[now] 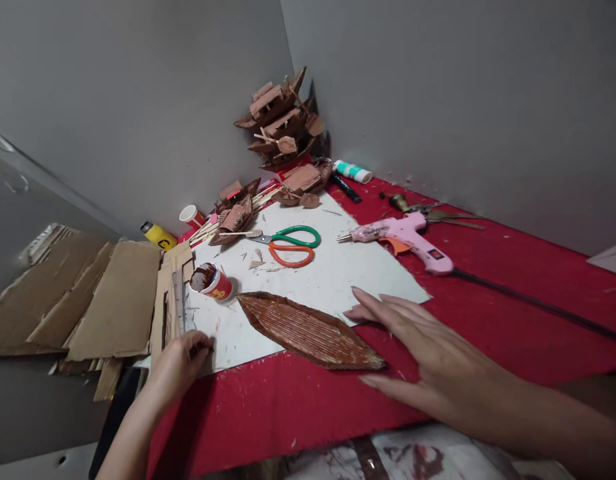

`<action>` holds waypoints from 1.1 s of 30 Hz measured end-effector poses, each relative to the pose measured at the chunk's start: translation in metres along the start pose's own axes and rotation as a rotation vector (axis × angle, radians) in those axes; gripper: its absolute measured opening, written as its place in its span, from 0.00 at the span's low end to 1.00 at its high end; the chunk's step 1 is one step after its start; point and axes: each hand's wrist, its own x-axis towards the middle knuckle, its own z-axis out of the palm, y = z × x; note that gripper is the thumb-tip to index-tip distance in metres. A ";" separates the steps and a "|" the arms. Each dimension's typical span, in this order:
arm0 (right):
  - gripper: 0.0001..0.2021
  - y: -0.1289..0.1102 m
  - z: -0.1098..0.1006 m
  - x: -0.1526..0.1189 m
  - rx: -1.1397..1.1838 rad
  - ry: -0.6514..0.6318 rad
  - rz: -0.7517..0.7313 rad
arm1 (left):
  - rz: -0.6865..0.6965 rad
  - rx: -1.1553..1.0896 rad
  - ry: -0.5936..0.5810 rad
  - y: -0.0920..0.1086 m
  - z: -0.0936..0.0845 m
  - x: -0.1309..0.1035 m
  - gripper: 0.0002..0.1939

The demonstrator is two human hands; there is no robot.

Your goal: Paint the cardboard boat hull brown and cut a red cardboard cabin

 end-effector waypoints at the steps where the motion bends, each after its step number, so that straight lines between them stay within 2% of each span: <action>1: 0.49 -0.001 -0.001 0.001 -0.011 0.002 -0.016 | -0.003 0.001 -0.014 0.002 0.002 -0.011 0.09; 3: 0.51 -0.005 -0.003 0.002 -0.028 0.003 -0.062 | -0.011 0.002 -0.076 0.006 0.006 -0.035 0.10; 7: 0.53 -0.011 -0.004 0.004 -0.026 -0.013 -0.108 | -0.069 0.000 -0.388 0.012 0.005 -0.079 0.09; 8: 0.54 -0.011 -0.004 0.005 -0.020 -0.017 -0.109 | -0.066 -0.022 -0.421 0.013 0.003 -0.086 0.09; 9: 0.54 -0.011 -0.004 0.005 -0.013 -0.017 -0.109 | -0.068 -0.046 -0.417 0.014 0.001 -0.091 0.10; 11: 0.54 -0.012 -0.003 0.007 0.005 -0.009 -0.110 | -0.073 -0.074 -0.326 0.016 -0.004 -0.094 0.14; 16: 0.51 -0.016 0.000 0.016 0.038 0.008 -0.115 | -0.084 -0.039 -0.072 0.026 -0.008 -0.066 0.18; 18: 0.50 -0.018 0.002 0.019 0.032 -0.004 -0.114 | -0.042 -0.066 -0.016 0.031 -0.006 -0.049 0.18; 23: 0.49 -0.019 0.006 0.024 0.007 -0.052 -0.105 | -0.035 -0.235 0.104 0.044 0.000 -0.012 0.20; 27: 0.49 -0.017 0.006 0.025 0.012 -0.055 -0.083 | -0.013 -0.590 0.109 0.057 0.007 0.012 0.28; 31: 0.49 -0.012 0.003 0.026 0.056 -0.014 -0.039 | -0.103 -1.020 0.048 0.073 0.012 0.028 0.34; 33: 0.49 -0.008 0.001 0.027 0.069 0.015 -0.010 | -0.120 -1.166 0.018 0.079 0.016 0.033 0.35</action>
